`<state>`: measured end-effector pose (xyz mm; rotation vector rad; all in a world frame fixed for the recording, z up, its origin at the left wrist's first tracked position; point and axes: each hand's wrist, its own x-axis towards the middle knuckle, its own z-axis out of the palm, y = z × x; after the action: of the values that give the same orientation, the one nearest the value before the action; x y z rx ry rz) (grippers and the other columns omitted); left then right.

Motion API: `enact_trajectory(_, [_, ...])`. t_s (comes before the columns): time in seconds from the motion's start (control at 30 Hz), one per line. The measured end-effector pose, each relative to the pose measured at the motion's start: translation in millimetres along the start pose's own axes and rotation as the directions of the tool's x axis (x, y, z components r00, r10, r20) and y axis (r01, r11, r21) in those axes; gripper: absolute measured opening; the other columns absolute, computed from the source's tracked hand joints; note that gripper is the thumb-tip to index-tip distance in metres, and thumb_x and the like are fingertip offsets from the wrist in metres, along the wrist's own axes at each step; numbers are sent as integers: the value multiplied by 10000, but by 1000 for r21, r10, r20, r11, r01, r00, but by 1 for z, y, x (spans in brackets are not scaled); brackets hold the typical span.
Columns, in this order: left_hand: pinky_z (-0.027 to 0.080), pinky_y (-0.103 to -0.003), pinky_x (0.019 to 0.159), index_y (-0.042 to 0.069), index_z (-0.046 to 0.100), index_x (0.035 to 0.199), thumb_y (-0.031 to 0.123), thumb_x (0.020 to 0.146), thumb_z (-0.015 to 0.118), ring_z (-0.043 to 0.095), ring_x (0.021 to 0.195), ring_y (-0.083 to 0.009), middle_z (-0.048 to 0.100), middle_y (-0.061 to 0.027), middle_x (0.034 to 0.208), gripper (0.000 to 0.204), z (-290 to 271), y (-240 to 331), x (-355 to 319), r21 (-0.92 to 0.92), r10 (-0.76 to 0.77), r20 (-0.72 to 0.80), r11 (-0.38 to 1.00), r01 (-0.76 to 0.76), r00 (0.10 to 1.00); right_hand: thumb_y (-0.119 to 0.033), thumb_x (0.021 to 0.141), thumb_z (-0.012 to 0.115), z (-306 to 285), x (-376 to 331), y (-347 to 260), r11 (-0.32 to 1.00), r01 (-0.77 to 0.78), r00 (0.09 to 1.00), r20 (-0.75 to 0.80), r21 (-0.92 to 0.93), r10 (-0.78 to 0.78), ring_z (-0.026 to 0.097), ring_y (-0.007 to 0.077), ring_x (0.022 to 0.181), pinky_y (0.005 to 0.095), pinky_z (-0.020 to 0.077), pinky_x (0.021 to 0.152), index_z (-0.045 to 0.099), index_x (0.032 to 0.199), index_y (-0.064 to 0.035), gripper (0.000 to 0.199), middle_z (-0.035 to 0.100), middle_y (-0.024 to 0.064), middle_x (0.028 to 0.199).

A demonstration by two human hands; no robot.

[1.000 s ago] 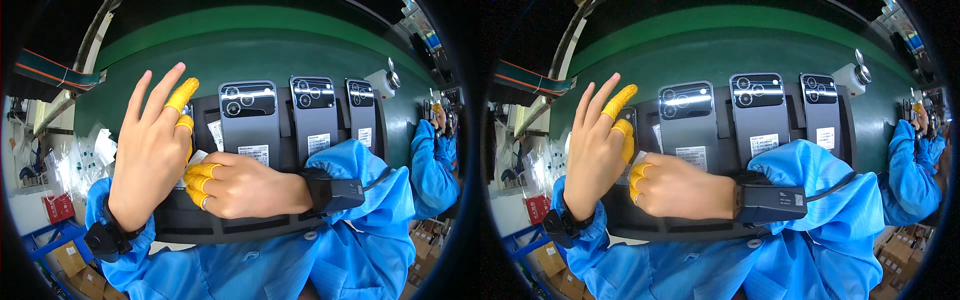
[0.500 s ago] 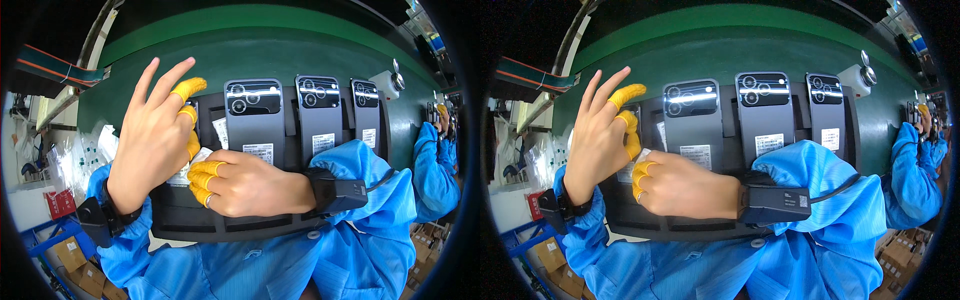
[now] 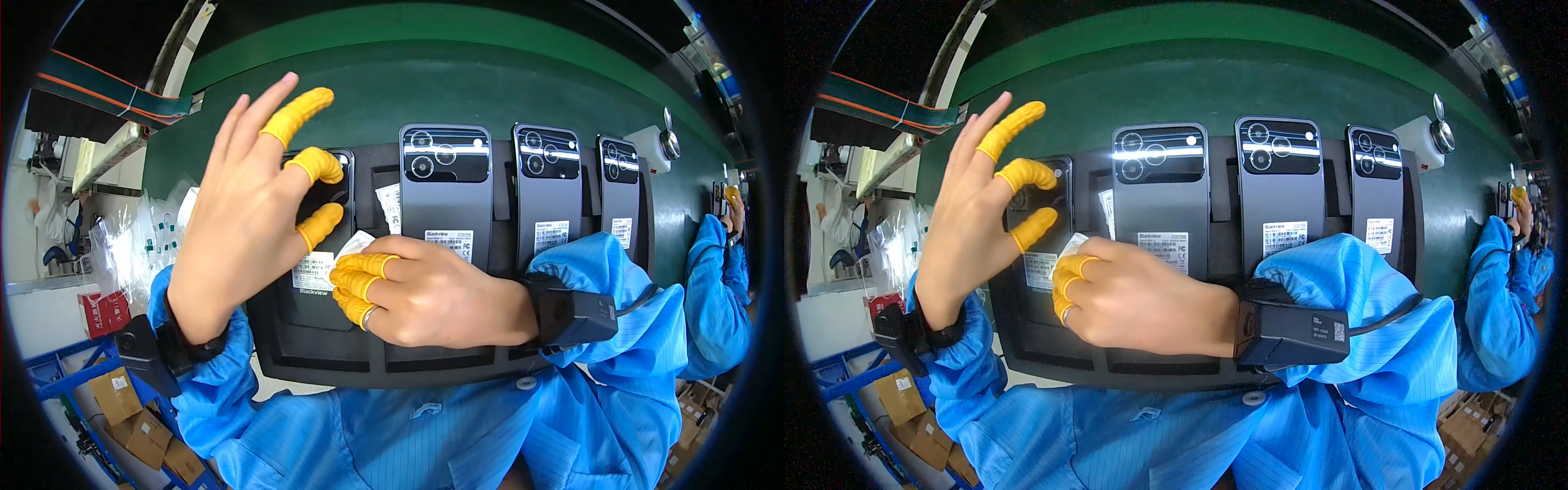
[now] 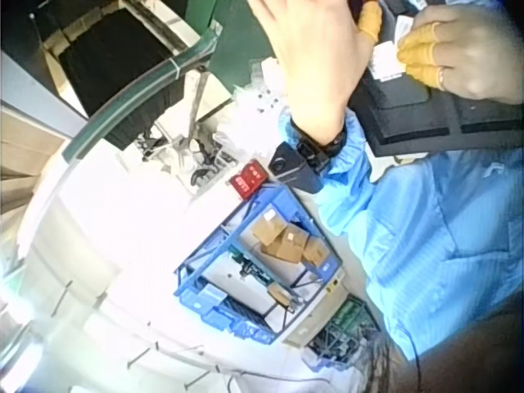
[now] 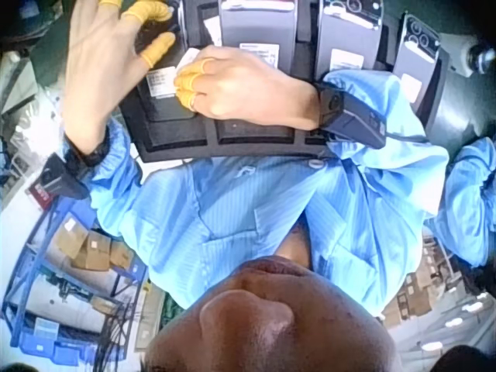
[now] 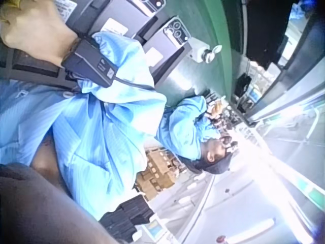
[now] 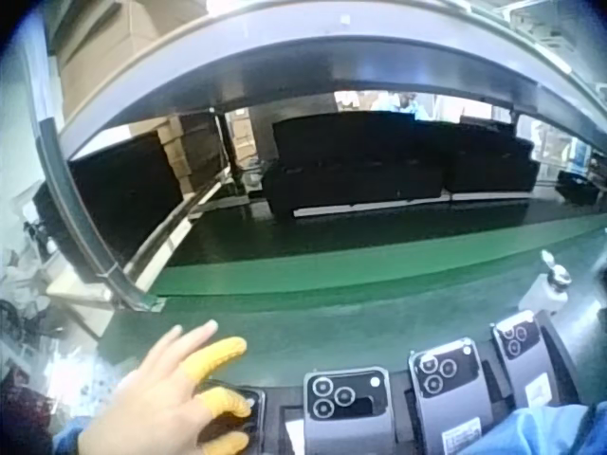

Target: Cleaning the back panels and camera lenses of mobile phones on an assembly line.

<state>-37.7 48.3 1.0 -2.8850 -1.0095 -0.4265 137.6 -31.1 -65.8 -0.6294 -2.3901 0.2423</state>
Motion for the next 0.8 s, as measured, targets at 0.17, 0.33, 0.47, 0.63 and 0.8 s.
enact_trajectory(0.17, [286, -515, 1122, -4, 655, 790, 31, 630, 752, 382, 1337, -368, 571, -207, 1196, 190, 7, 3, -1, 52, 21, 48, 998, -23, 999, -99, 651, 677, -2, 1, -1, 1000, 1, 1000, -6, 17, -1, 647, 178, 762, 344, 521, 882, 682, 742, -41, 108, 677, 96, 892])
enact_trajectory(0.33, [306, -518, 1113, -15, 634, 750, 12, 614, 729, 415, 1318, -348, 588, -189, 1166, 169, 14, -2, 4, 38, 82, 10, 996, -82, 997, -100, 647, 678, 0, 0, 0, 999, -2, 1000, -11, 33, 3, 649, 183, 769, 345, 521, 879, 677, 719, -42, 92, 675, 95, 886])
enact_trajectory(0.47, [340, -496, 1099, 13, 603, 781, -17, 579, 716, 460, 1277, -329, 593, -160, 1181, 233, 11, -16, 5, 133, 214, -24, 969, -208, 977, -98, 665, 675, -1, 2, -2, 1000, -11, 999, 31, 27, 10, 656, 185, 804, 339, 520, 880, 691, 774, -39, 125, 685, 91, 916])
enact_trajectory(0.63, [469, -332, 935, -5, 649, 1017, 48, 757, 769, 602, 1076, -256, 614, -128, 1201, 291, -59, -93, -70, 263, -264, -526, 853, 450, 808, -91, 693, 669, -3, 2, -2, 999, 5, 999, 46, 46, -7, 662, 180, 857, 325, 518, 893, 709, 878, -30, 198, 698, 86, 970])
enact_trajectory(0.8, [451, -337, 914, -6, 651, 954, 19, 814, 706, 586, 1070, -250, 630, -116, 1187, 153, -70, -117, -150, 376, -270, -630, 715, 590, 728, -90, 697, 663, -5, 4, -3, 997, -72, 997, 2, 11, 72, 652, 179, 899, 303, 510, 885, 699, 843, -37, 159, 694, 87, 969])
